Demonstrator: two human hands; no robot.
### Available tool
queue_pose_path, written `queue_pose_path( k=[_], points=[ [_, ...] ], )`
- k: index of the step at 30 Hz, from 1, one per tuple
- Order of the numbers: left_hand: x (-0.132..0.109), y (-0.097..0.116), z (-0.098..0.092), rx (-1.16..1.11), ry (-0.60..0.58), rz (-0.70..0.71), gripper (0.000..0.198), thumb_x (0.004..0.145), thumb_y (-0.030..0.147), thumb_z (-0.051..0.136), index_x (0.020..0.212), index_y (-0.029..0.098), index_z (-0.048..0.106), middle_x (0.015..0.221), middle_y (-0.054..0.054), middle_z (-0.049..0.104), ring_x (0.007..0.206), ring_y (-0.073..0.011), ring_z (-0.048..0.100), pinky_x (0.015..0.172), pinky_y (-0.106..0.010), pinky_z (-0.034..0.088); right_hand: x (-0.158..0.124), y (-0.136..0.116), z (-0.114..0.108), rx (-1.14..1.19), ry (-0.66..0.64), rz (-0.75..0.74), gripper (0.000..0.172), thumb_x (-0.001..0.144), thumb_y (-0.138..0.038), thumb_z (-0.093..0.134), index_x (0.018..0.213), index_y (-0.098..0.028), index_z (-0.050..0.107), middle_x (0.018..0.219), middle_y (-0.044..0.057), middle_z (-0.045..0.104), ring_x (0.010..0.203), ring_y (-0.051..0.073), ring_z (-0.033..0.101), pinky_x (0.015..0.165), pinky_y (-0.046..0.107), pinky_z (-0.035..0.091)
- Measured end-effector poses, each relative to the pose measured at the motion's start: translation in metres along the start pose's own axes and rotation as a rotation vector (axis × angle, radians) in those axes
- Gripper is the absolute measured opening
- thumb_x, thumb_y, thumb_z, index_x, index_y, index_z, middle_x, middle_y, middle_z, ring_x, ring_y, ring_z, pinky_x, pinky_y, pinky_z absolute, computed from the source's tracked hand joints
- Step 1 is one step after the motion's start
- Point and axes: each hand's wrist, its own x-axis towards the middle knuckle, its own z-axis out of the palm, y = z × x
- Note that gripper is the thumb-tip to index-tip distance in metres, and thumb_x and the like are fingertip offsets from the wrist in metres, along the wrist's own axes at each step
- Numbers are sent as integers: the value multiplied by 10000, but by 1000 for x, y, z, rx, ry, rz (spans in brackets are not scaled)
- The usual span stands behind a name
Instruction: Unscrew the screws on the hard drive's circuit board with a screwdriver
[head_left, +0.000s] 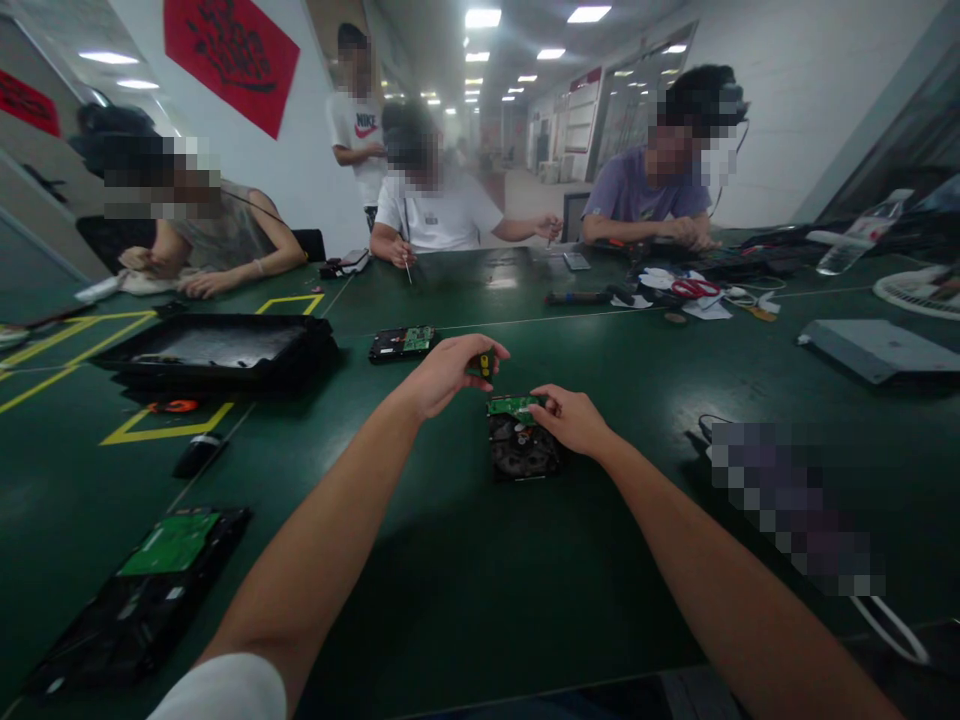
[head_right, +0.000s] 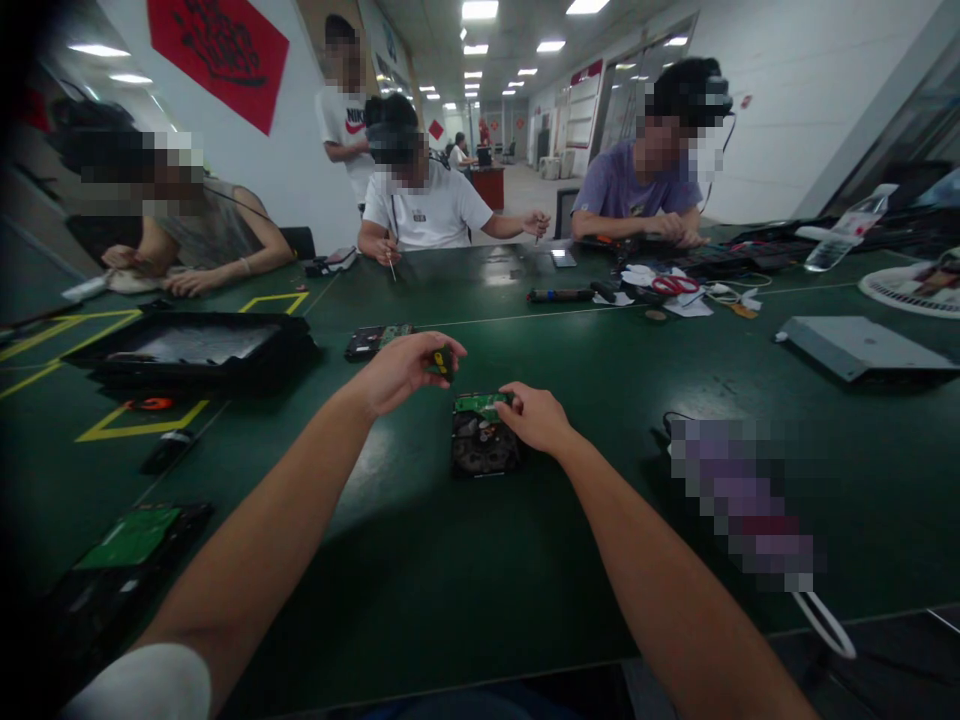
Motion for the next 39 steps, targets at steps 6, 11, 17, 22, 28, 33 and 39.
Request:
queue_pose_path(
  k=[6,11,17,22,28,33,39],
  points=[
    [-2,0,0,-82,43,-23,263,869,373,590,1001,154,653,857,-113,711,812,-222,688,570,-273,532,0,-2,0,5,2,24,370,974,-451,596,1257,-222,660,757,4,659,671,144,563,614,267,356],
    [1,-6,5,-164,59,-19,212,847,356,606,930,162,624,821,-95,699,798,-217,679,579,-292,560,0,-2,0,-3,2,14,363,976,-450,591,1254,-229,661,767,-4,655,659,137,561,616,269,356],
    [0,0,1,-68,53,29,216,851,346,625,857,143,701,877,-102,663,865,-205,636,682,-322,601,0,-3,-2,2,-14,22,369,979,-444,588,1267,-223,656,754,-2,660,656,140,564,620,269,363],
    [-3,2,2,-56,11,-4,233,868,347,605,896,147,721,892,-114,683,865,-215,651,691,-333,597,0,-5,-2,-10,-12,21,363,976,-442,589,1256,-223,665,775,5,666,672,143,569,618,267,360],
    [0,-4,4,-127,31,-22,218,878,358,598,905,153,666,819,-111,707,821,-233,690,694,-374,605,-1,-4,-2,-3,-10,20,379,980,-463,581,1264,-224,660,778,7,665,676,145,572,618,269,363],
    [-1,-1,0,-47,15,39,215,865,336,618,829,143,706,896,-120,686,879,-221,655,688,-341,608,0,-1,-1,-3,-13,9,370,979,-471,581,1247,-230,664,786,4,665,673,142,567,611,268,358],
    [-3,2,-1,1,9,12,252,872,358,636,914,133,742,894,-118,679,861,-205,646,652,-294,580,0,-1,0,6,-1,7,355,979,-464,583,1238,-234,663,761,-8,651,658,137,568,603,265,358]
  ],
)
